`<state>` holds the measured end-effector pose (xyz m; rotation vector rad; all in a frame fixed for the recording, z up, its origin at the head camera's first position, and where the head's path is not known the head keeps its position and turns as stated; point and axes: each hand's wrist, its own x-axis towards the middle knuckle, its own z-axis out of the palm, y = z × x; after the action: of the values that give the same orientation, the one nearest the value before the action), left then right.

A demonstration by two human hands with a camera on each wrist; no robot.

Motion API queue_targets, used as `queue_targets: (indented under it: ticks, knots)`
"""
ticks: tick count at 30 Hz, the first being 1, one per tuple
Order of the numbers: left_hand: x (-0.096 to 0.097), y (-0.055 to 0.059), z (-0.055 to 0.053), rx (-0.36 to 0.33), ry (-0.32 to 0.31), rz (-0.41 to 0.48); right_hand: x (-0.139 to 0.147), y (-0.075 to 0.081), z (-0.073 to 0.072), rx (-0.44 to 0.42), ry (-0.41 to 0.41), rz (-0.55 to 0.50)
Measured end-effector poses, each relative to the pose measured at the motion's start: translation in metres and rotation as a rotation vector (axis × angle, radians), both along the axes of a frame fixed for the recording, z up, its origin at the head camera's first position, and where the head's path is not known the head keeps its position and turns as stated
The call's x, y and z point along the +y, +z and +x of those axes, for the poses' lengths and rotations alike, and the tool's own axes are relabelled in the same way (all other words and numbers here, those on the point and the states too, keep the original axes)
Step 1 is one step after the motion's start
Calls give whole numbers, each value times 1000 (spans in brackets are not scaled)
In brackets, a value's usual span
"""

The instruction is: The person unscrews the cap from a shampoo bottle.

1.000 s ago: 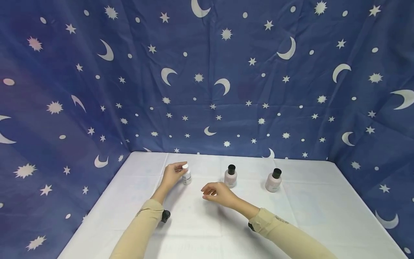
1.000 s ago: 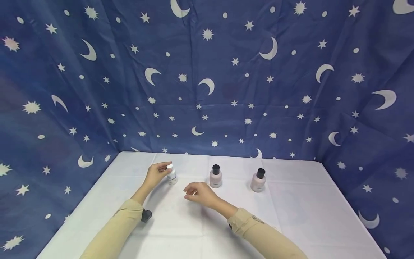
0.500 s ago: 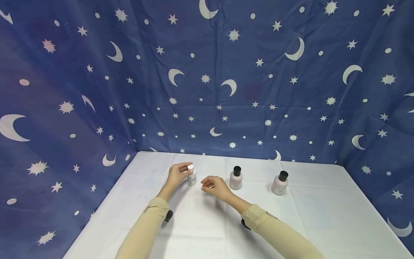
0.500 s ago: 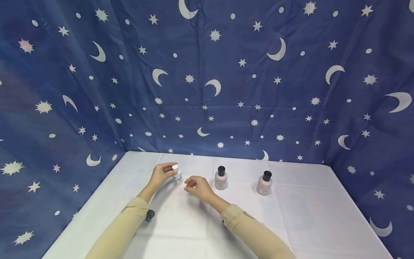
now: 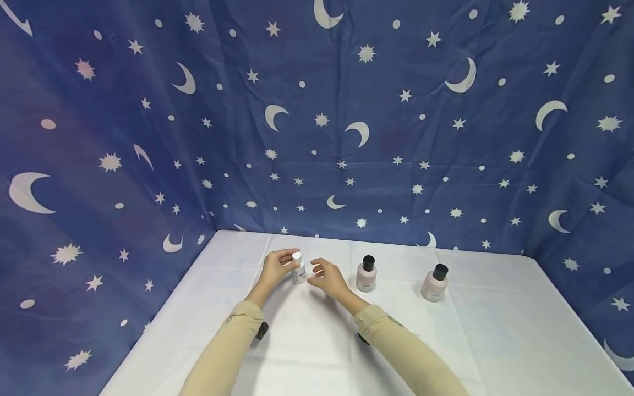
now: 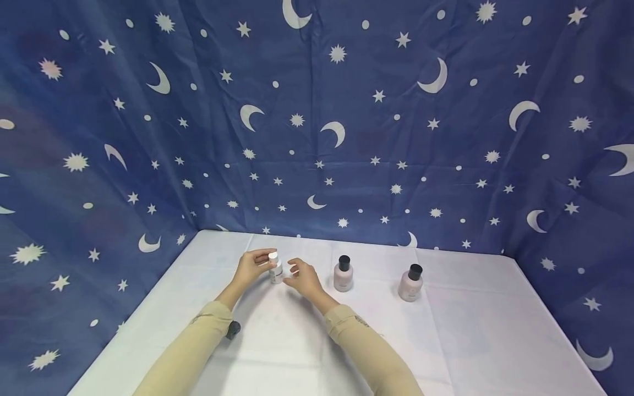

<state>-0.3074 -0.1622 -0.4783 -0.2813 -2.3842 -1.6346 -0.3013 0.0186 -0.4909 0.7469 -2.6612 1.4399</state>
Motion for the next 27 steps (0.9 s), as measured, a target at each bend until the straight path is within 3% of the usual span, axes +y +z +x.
queue_targets:
  ticks: [4, 11, 15, 21, 27]
  knots:
    - [2, -1, 0, 26, -11, 9, -10, -6, -3, -6, -9, -28]
    - [1, -3, 2, -10, -27, 45, -30, -15, -3, -92, -22, -81]
    - [0, -2, 0, -2, -22, 52, -38, -11, -6, -116, -68, -121]
    - [2, 4, -1, -13, -34, 43, -43, -5, -12, -99, -141, -87]
    - [4, 6, 1, -23, -9, 1, -41, -3, -10, -96, -149, -69]
